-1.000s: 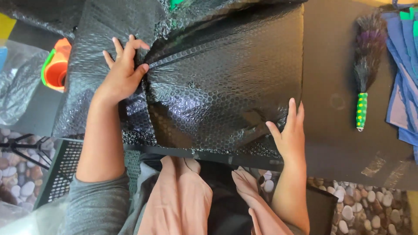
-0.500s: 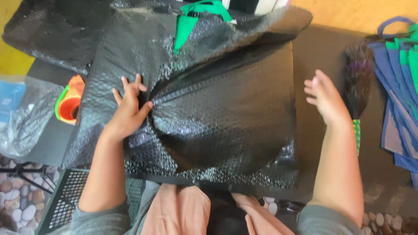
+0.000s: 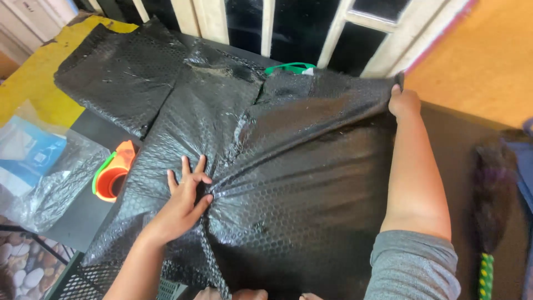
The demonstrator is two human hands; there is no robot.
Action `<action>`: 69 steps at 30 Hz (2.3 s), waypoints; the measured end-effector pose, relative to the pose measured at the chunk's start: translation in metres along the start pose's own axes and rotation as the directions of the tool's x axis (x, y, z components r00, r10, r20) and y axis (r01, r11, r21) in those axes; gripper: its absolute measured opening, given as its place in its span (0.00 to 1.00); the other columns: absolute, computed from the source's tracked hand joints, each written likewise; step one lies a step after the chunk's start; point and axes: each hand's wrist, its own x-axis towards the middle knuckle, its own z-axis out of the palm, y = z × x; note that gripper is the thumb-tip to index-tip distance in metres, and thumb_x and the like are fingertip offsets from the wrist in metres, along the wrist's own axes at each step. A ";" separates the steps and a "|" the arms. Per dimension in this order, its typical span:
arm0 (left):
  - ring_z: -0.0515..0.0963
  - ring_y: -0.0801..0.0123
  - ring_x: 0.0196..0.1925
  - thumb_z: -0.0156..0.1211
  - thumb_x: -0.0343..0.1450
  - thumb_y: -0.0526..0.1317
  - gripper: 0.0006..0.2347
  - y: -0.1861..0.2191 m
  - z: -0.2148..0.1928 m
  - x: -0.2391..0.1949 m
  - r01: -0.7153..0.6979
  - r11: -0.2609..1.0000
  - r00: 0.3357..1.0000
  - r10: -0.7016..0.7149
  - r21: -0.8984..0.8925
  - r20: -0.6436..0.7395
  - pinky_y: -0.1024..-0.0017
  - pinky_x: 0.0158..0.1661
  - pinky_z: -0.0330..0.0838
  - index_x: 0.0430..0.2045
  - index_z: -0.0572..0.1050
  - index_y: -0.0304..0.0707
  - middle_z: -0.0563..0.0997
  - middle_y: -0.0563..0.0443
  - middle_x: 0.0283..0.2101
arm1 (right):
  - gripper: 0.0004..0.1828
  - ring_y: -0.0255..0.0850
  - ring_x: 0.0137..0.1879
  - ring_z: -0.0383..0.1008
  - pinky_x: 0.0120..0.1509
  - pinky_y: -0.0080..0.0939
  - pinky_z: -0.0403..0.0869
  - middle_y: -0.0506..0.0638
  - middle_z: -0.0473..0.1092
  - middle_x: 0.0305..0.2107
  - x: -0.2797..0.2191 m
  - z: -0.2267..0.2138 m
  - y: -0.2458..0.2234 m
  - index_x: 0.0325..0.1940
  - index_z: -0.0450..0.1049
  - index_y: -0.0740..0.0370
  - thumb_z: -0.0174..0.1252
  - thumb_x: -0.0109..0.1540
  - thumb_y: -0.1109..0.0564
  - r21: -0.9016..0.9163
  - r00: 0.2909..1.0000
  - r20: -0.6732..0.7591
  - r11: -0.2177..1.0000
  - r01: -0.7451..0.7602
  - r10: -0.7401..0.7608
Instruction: The person wraps a green tote bag in black bubble wrap on a table. They fold the bubble wrap around the bag, then use a tape dispenser to apply clear tape to secure the wrap. The person repeatedly pulls and cuts tape to seal the package.
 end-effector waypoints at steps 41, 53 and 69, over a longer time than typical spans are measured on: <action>0.25 0.34 0.78 0.29 0.81 0.45 0.17 -0.008 0.012 0.003 -0.003 0.999 0.997 0.000 -0.047 -0.072 0.36 0.66 0.10 0.56 0.66 0.42 0.48 0.29 0.77 | 0.20 0.64 0.30 0.72 0.31 0.61 0.61 0.53 0.71 0.21 -0.209 0.134 -0.251 0.25 0.62 0.52 0.54 0.69 0.45 0.095 0.673 -0.495 0.736 0.671 -0.550; 0.24 0.29 0.77 0.55 0.74 0.43 0.14 -0.006 0.004 0.001 -0.009 0.998 0.999 0.007 -0.068 -0.040 0.31 0.65 0.11 0.22 0.59 0.43 0.46 0.30 0.77 | 0.46 0.59 0.79 0.41 0.78 0.59 0.53 0.61 0.44 0.76 -0.304 0.147 -0.268 0.81 0.43 0.61 0.45 0.72 0.30 -0.235 0.804 0.212 0.769 0.594 -0.556; 0.57 0.25 0.72 0.67 0.71 0.43 0.29 0.020 -0.014 -0.006 0.011 0.958 1.000 -0.006 0.287 -0.018 0.29 0.65 0.48 0.65 0.60 0.49 0.56 0.24 0.73 | 0.45 0.66 0.70 0.60 0.69 0.73 0.59 0.66 0.62 0.65 -0.547 0.076 -0.127 0.68 0.70 0.59 0.72 0.51 0.40 -0.342 0.286 0.204 0.206 0.917 -0.936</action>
